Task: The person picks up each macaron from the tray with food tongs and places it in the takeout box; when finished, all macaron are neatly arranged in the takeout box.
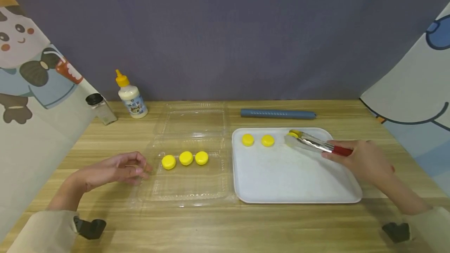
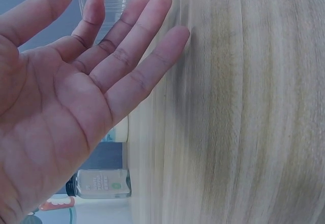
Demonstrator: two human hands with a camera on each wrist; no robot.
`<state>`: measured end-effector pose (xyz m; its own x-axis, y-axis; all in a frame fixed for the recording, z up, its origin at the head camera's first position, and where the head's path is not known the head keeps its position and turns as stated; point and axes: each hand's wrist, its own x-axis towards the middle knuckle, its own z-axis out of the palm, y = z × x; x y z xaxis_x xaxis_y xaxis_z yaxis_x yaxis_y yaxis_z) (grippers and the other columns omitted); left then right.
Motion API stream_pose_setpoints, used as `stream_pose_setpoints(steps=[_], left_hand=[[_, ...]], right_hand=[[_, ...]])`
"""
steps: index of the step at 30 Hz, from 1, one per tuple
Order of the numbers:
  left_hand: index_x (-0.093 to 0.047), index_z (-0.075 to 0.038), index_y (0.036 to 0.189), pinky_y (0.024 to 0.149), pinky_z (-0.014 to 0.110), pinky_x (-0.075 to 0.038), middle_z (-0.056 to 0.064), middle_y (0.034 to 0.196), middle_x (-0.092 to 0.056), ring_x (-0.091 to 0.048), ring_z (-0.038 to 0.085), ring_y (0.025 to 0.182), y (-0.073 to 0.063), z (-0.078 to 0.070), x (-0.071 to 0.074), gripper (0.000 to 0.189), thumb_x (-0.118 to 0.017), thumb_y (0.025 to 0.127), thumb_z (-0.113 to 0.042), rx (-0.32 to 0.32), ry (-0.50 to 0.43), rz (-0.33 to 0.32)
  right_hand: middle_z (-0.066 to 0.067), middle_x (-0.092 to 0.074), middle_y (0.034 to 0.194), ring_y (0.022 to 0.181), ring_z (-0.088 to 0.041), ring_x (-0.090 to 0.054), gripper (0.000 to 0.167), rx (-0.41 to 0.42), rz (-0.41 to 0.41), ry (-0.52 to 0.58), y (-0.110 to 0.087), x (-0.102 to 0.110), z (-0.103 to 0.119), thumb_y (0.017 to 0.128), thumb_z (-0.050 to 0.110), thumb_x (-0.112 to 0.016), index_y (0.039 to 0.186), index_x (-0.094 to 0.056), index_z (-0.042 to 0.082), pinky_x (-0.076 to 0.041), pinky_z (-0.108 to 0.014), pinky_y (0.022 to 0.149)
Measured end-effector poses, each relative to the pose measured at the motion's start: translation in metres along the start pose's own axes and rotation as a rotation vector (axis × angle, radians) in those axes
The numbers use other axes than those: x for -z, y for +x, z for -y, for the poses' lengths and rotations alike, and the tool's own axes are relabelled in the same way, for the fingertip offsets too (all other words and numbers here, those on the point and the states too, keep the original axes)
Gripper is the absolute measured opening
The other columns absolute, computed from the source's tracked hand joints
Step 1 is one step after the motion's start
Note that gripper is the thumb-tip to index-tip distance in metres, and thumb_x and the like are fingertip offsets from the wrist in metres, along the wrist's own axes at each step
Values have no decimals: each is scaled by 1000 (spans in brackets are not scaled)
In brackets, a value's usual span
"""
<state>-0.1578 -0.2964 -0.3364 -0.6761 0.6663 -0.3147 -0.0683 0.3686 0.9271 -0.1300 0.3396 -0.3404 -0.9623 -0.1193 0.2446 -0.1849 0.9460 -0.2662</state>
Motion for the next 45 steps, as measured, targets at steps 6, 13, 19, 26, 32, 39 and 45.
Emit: stream_pose_setpoints(steps=[6, 13, 19, 26, 32, 39, 45], left_hand=[[-44, 9, 121, 95, 33, -55, 21, 129, -54, -62, 20, 120, 1, 0, 0, 26, -48, 107, -12, -7, -1, -5], [-45, 9, 121, 95, 33, -55, 21, 128, -55, -62, 20, 119, 1, 0, 1, 26, -49, 107, -12, -3, -6, 2], [-45, 9, 122, 95, 32, -55, 21, 128, -56, -62, 20, 119, 1, 0, 2, 26, -49, 107, -13, 7, 7, 0], [-45, 9, 121, 96, 32, -54, 21, 128, -54, -61, 20, 120, 1, 1, 2, 26, -50, 107, -12, 3, 3, -1], [-46, 9, 121, 97, 33, -54, 22, 129, -54, -61, 21, 120, 1, 0, 1, 27, -51, 106, -13, 4, 0, -2], [-47, 8, 121, 96, 32, -54, 21, 129, -54, -60, 22, 121, 1, -2, 2, 27, -52, 106, -14, 19, 16, -10], [-47, 9, 121, 96, 32, -54, 22, 129, -55, -60, 21, 120, 1, -1, 1, 28, -52, 106, -14, 14, 28, -17]], right_hand=[[14, -22, 43, 48, -5, -14, 54, 50, -35, 11, 6, 10, 6, 80, 43, -86, 116, -76, 4, -17, -23, 43], [12, -33, 41, 46, -11, -27, 57, 45, 24, 4, 16, 23, 28, 84, 50, -80, 120, -75, 7, -23, -26, 42], [12, -36, 41, 45, -12, -33, 56, 96, 39, 0, 26, 32, 54, 83, 50, -81, 120, -76, 8, -26, -26, 42], [15, -35, 41, 43, -12, -33, 51, 221, 16, -20, 37, 35, 91, 81, 46, -84, 115, -78, 9, -27, -27, 43], [10, -42, 45, 47, -14, -35, 48, 226, 84, -7, 42, 33, 125, 83, 46, -83, 118, -78, 12, -28, -27, 44], [14, -36, 43, 44, -8, -28, 44, 335, 88, 81, 50, 24, 159, 83, 42, -84, 119, -78, 18, -20, -25, 43], [16, -48, 50, 48, -5, -34, 38, 443, 75, 132, 56, 8, 187, 81, 38, -86, 113, -80, 18, -26, -26, 45]])
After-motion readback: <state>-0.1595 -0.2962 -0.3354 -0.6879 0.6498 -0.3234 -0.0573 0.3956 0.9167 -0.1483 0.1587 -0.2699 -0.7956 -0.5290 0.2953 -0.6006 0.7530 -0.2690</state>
